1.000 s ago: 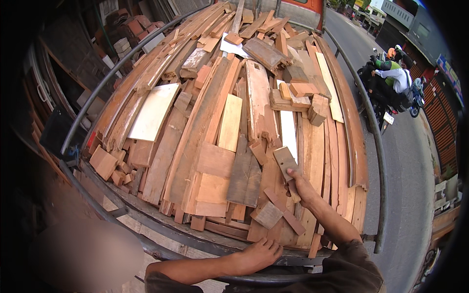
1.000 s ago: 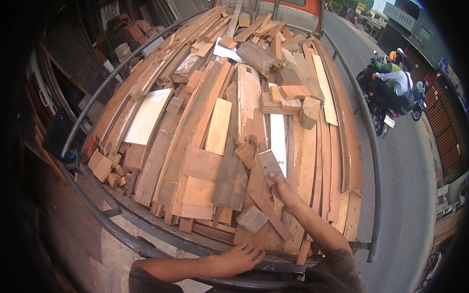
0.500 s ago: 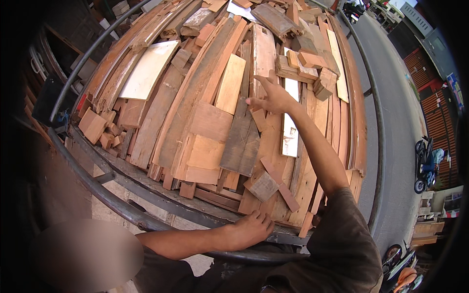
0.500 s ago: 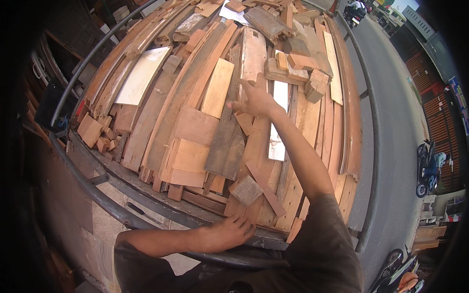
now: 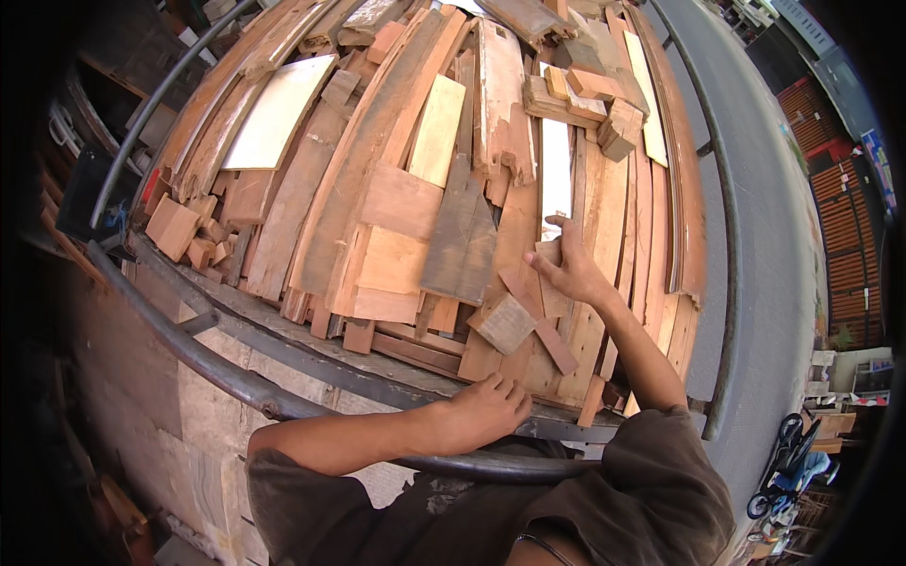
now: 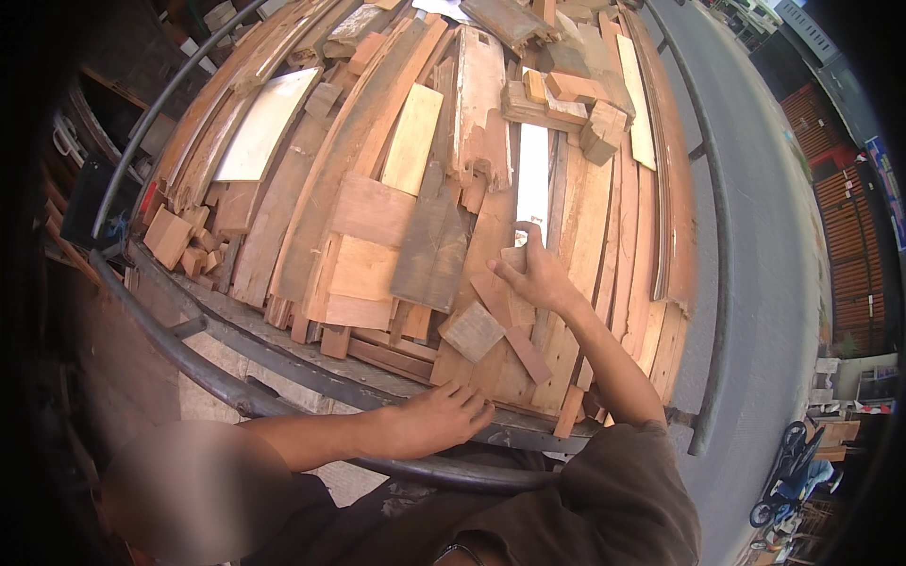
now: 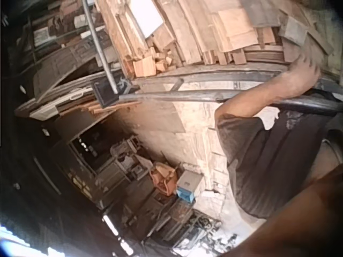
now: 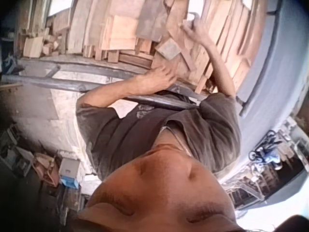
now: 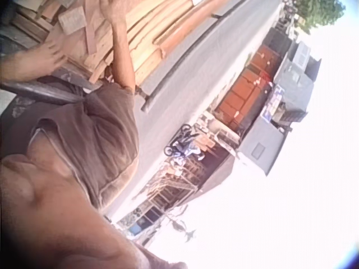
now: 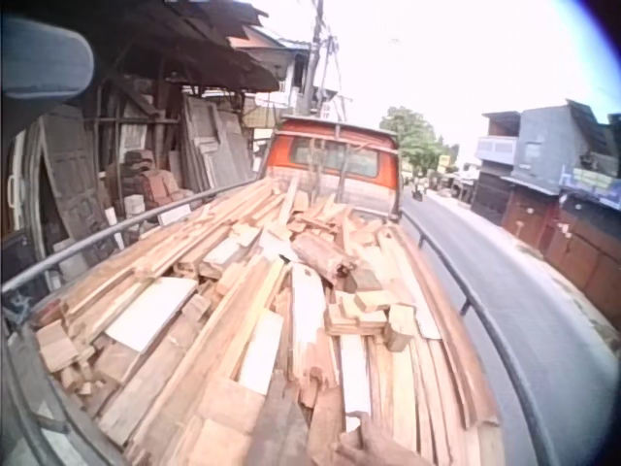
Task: The person picks up pieces of wood from a pile on the ground and loads them onto the back of a truck. They continue to gather and place various wooden planks and scraps into the truck bed.
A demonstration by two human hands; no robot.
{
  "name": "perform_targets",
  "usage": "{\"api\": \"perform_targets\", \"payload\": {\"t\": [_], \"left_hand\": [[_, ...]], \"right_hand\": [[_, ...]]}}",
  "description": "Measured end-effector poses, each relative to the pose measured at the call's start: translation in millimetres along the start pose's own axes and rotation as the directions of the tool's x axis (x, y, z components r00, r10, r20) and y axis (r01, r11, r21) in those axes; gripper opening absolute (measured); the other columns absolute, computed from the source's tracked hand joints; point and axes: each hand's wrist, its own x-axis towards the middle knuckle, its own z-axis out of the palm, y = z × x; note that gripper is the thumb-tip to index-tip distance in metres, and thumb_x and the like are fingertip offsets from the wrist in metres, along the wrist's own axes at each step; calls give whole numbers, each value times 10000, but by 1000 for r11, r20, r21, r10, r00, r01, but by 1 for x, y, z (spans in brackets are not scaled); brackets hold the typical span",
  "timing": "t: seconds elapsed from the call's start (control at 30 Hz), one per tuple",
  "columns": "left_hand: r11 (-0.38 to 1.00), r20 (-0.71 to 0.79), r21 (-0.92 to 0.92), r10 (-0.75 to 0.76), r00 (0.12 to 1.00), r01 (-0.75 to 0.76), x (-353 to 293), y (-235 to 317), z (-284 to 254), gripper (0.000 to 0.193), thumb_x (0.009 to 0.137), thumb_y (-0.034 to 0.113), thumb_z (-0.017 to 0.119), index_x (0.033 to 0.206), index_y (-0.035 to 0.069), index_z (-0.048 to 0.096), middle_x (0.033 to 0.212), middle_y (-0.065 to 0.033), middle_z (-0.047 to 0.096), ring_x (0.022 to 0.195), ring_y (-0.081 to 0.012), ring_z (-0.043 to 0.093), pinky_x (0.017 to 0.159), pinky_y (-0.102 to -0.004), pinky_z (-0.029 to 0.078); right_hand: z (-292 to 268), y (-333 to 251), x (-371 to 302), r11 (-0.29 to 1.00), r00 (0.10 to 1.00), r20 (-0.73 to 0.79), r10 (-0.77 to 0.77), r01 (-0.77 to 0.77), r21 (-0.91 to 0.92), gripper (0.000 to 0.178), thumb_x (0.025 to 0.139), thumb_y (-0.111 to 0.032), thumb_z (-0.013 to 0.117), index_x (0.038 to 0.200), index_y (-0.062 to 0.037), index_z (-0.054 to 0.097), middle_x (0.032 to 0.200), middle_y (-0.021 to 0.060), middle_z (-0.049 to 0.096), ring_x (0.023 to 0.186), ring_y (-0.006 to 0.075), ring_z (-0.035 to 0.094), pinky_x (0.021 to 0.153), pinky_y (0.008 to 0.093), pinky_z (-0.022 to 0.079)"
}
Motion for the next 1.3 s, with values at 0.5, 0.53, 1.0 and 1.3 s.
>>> {"api": "perform_targets", "payload": {"t": [0.5,0.53,1.0,1.3], "left_hand": [[999,109,-25,50,993,-48,0,-4,-9,639,928,367,627,1404,-27,463,1209,-196,584,1048,-317,624,902,-397,489],[999,124,-35,44,991,-40,1,-6,-9,635,932,364,623,1404,-28,460,1223,-203,579,1051,-321,625,907,-402,489],[993,-78,-111,35,996,-44,-5,-4,3,663,885,296,677,1405,-45,448,1277,-235,572,1075,-354,628,929,-430,491],[996,-235,74,-39,971,58,1,-19,9,490,831,210,601,1264,-14,558,1124,-177,618,1010,-291,641,862,-370,505]], "right_hand": [[67,36,-102,820,988,108,-110,151,-551,923,820,-277,705,1580,-151,198,1309,280,466,1137,479,529,932,541,496],[70,41,-100,821,986,110,-128,168,-546,921,822,-269,701,1581,-146,194,1307,277,469,1130,478,533,931,539,496],[1,-17,-58,683,944,-22,328,-221,696,567,957,-198,625,1426,54,431,1286,185,591,1162,243,589,989,366,472],[-233,-184,242,904,744,-655,133,180,388,779,904,-513,661,1383,68,462,1347,275,548,1169,373,599,915,449,526]]}}
